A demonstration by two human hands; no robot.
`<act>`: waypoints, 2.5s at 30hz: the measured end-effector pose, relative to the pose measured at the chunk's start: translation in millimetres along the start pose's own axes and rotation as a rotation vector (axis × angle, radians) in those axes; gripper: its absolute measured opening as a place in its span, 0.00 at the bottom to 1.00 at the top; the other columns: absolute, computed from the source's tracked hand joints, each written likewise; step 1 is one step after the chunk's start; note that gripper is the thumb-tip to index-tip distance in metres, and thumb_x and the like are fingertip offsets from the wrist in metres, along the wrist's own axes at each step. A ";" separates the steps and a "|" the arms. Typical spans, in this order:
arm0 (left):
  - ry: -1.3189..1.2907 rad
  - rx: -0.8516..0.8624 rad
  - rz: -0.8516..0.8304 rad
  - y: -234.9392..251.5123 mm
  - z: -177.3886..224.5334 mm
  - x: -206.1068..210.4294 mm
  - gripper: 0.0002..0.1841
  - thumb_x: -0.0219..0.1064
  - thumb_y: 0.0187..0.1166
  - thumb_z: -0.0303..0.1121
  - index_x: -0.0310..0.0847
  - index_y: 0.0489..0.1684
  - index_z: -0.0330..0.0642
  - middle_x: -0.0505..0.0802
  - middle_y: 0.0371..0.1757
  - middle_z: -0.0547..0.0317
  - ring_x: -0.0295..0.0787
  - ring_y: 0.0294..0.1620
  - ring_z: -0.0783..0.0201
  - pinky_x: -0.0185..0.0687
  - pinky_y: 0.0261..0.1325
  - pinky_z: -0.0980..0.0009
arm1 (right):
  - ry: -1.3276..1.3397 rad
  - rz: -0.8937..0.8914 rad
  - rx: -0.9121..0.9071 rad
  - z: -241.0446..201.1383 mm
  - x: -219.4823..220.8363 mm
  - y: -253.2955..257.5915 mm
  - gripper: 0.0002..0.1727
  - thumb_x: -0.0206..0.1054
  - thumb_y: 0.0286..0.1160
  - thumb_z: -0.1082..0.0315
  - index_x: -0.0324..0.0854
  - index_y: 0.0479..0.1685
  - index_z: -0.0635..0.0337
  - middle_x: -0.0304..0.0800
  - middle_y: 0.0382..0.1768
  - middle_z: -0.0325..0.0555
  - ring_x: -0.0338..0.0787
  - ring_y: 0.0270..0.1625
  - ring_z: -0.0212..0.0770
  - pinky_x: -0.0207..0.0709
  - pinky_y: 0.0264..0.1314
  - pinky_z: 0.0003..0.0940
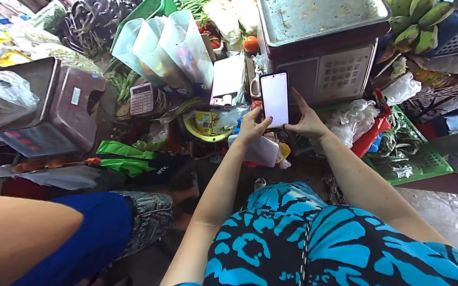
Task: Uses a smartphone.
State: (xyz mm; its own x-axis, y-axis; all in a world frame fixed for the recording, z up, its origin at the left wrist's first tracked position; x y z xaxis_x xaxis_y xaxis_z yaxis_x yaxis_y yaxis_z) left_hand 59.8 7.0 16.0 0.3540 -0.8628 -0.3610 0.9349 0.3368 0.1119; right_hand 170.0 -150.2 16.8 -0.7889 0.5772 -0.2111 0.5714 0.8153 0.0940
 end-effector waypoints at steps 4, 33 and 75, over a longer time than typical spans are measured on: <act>-0.043 0.014 0.001 -1.1 2.6 -1.6 0.17 0.52 0.87 0.32 0.85 0.58 0.33 0.93 0.47 0.50 0.91 0.48 0.65 0.85 0.59 0.60 | -0.036 0.010 0.010 1.2 -1.1 0.3 0.69 0.82 0.47 0.75 0.39 0.97 0.43 0.91 0.62 0.50 0.94 0.57 0.38 0.89 0.62 0.38; 0.085 -0.112 0.066 9.1 0.9 1.2 0.23 0.53 0.91 0.46 0.89 0.38 0.39 0.91 0.31 0.57 0.88 0.35 0.65 0.83 0.47 0.55 | -0.006 0.016 0.039 -1.0 -2.0 -0.4 0.63 0.79 0.54 0.73 0.42 0.97 0.43 0.92 0.59 0.48 0.95 0.53 0.36 0.89 0.59 0.36; -0.010 0.158 -0.094 0.3 -6.1 -4.2 0.15 0.68 0.75 0.29 0.84 0.57 0.35 0.87 0.35 0.59 0.80 0.30 0.73 0.78 0.37 0.74 | -0.049 0.106 -0.047 9.4 8.3 -3.1 0.49 0.64 0.77 0.72 0.41 0.98 0.42 0.89 0.66 0.46 0.91 0.63 0.34 0.84 0.69 0.35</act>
State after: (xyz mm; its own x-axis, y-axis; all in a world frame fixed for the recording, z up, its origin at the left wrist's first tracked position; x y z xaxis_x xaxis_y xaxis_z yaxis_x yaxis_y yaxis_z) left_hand 58.5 13.1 11.9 0.2639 -0.8916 -0.3679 0.9561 0.1914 0.2219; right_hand 163.8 -148.3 5.6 -0.7122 0.6580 -0.2445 0.6387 0.7519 0.1635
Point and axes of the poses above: each hand's wrist, its own y-axis towards the middle knuckle, its own x-axis out of the palm, z = x × y, the point moved 6 cm from there along y, towards the middle knuckle
